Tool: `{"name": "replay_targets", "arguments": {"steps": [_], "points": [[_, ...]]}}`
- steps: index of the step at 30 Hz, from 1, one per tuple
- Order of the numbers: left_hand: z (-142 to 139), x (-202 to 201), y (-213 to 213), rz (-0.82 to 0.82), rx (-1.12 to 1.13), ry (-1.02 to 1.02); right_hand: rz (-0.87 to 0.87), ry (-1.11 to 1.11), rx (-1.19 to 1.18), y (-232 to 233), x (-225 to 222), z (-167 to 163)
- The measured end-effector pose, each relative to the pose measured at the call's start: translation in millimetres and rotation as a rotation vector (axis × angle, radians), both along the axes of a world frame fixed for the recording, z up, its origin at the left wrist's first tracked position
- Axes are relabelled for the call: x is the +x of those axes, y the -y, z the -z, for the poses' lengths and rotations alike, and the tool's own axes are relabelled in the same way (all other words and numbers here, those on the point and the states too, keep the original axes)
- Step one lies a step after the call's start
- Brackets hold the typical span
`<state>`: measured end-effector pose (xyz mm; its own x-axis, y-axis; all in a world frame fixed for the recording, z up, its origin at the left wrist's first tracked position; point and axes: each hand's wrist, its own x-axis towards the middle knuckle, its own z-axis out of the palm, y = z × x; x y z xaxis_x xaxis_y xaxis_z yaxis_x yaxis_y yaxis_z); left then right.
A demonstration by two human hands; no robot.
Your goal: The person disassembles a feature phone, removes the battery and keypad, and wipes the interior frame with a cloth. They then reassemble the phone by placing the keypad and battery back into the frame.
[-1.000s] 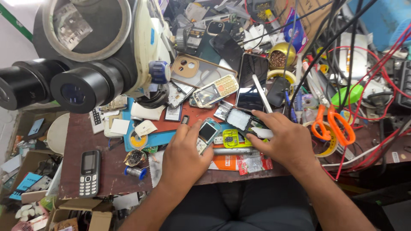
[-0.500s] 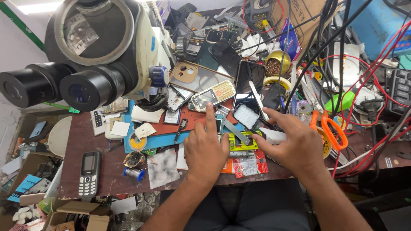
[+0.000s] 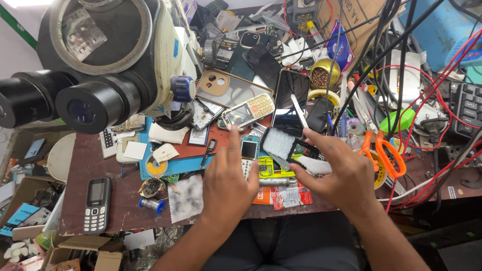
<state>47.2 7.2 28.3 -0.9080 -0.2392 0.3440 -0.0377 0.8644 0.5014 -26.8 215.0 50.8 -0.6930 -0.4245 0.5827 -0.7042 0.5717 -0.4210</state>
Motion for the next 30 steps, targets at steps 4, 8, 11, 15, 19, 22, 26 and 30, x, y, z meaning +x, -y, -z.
{"name": "replay_targets", "arguments": {"steps": [4,8,11,15,19,22,26,30], "points": [[-8.3,17.2,4.3,0.069,0.314,-0.104,-0.247,0.085,0.197,-7.9,1.1,-9.5],[0.3,11.2,8.4,0.421,0.977,0.518,-0.519,-0.006,0.283,-8.7,6.5,-8.6],[13.1,8.8,6.7,0.493,1.436,0.976,-0.524,-0.008,0.217,-8.7,7.4,-6.9],[24.7,13.0,-2.7,0.428,1.622,0.695,-0.279,0.191,-0.093,-13.0,1.3,-5.9],[21.9,19.9,-8.7,0.317,1.930,0.459,0.068,0.905,0.405,-23.3,-12.7,-2.0],[17.6,17.7,-8.5,0.382,1.946,0.351,-0.129,1.037,0.432,-28.4,-10.2,4.8],[24.5,20.1,-11.6,0.411,2.013,0.359,-0.420,1.040,0.038,-37.7,-1.5,-1.4],[41.2,23.3,-21.0,0.383,2.028,0.403,-0.630,0.832,-0.178,-36.0,10.7,-15.7]]}}
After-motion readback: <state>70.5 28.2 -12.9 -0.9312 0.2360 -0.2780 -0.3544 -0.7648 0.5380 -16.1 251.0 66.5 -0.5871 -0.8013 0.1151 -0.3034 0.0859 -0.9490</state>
